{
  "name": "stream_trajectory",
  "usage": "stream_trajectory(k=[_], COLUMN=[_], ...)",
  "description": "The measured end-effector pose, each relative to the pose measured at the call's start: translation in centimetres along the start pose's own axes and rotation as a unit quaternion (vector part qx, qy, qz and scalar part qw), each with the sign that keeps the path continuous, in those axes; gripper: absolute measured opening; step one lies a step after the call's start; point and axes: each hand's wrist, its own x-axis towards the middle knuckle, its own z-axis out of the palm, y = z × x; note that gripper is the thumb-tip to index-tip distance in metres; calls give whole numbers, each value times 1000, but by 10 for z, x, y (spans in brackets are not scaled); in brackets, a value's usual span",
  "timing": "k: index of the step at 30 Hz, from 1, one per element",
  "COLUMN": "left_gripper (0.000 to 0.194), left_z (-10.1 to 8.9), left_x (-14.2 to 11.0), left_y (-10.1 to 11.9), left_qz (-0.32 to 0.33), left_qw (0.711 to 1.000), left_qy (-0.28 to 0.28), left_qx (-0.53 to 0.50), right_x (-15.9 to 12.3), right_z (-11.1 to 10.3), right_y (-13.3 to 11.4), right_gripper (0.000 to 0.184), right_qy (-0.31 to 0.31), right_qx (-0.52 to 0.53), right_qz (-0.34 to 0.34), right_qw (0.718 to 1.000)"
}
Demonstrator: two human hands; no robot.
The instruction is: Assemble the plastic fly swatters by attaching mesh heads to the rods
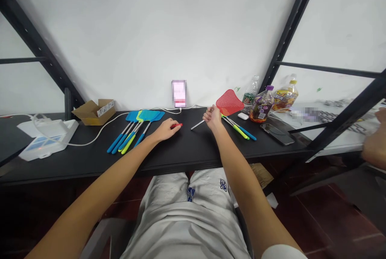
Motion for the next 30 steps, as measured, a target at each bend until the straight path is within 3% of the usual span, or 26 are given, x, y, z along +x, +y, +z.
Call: stream_trajectory(k=[5, 16, 21, 26, 30], left_gripper=[28, 26, 28, 31, 17], left_z=[2, -2, -2, -3, -3], left_x=[2, 2, 2, 2, 1], left_y=[-2, 0, 2, 2, 1], left_qz=[44, 39, 8, -67, -68], left_qw=[999, 999, 1000, 997, 995], left_qy=[-16, 26, 9, 36, 56], left_qx=[-13, -8, -12, -29, -47], right_x=[-1, -3, -5, -5, -7], right_z=[-1, 4, 6, 7, 10], right_y=[2, 8, 8, 8, 6], right_gripper=[49, 59, 53, 37, 25], right_qy=[-41, -124, -128, -104, -91], right_qx=[20, 21, 3, -39, -96], right_qz=[-18, -27, -10, 67, 99], right_qw=[999, 992, 992, 992, 986])
